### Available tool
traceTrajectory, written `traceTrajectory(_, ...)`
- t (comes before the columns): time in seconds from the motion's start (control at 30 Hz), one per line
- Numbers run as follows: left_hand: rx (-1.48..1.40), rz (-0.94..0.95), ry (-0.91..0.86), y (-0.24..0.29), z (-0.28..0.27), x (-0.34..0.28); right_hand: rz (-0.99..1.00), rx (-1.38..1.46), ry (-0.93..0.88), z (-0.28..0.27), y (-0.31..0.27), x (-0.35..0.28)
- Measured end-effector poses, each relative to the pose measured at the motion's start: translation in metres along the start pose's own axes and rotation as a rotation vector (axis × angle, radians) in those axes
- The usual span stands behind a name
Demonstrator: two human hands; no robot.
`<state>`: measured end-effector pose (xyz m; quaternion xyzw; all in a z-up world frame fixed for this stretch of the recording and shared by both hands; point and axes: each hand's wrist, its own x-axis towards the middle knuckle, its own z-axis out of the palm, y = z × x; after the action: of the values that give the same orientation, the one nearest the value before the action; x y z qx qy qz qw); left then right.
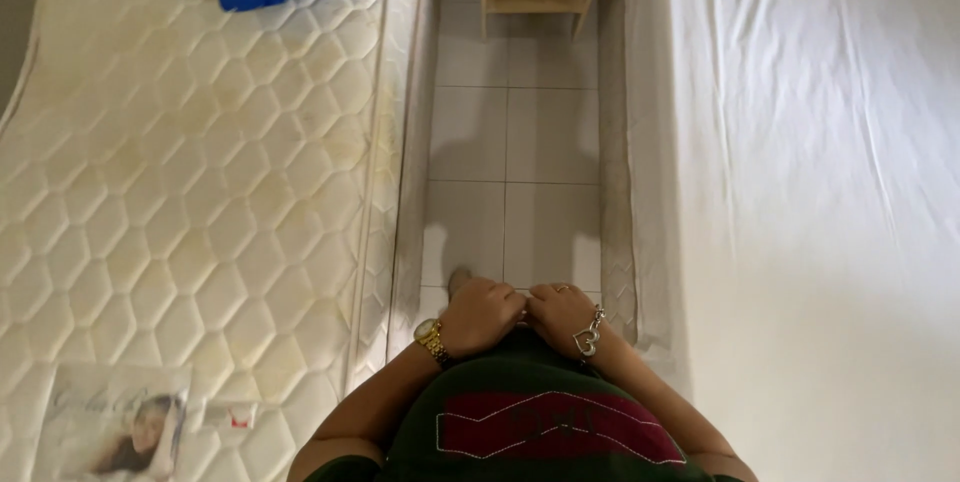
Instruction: The person picks up a blue pillow from a mattress and retrieves a white pillowcase from a pile of linens on a chair. They then proceed to insert the pillow into the pillowcase by hand, adjusting the fabric to fit the pillow completely.
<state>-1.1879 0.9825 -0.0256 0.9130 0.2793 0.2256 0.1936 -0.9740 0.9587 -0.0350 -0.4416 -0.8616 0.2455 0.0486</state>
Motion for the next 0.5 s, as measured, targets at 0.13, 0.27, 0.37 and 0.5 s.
traceTrajectory(0.13,-0.004,0.066,-0.097,-0.043,0.010,0.034,0.070,-0.085,0.055,0.011,0.037,0.021)
traceTrajectory(0.27,0.009,0.129,-0.078,-0.098,0.001,0.074,0.092,-0.055,0.074,-0.005,0.072,0.069)
traceTrajectory(0.37,-0.023,0.142,-0.069,-0.149,-0.018,0.106,0.149,-0.080,0.064,-0.026,0.091,0.118)
traceTrajectory(0.5,-0.041,0.118,0.010,-0.203,-0.065,0.147,0.127,-0.181,0.042,-0.081,0.101,0.196)
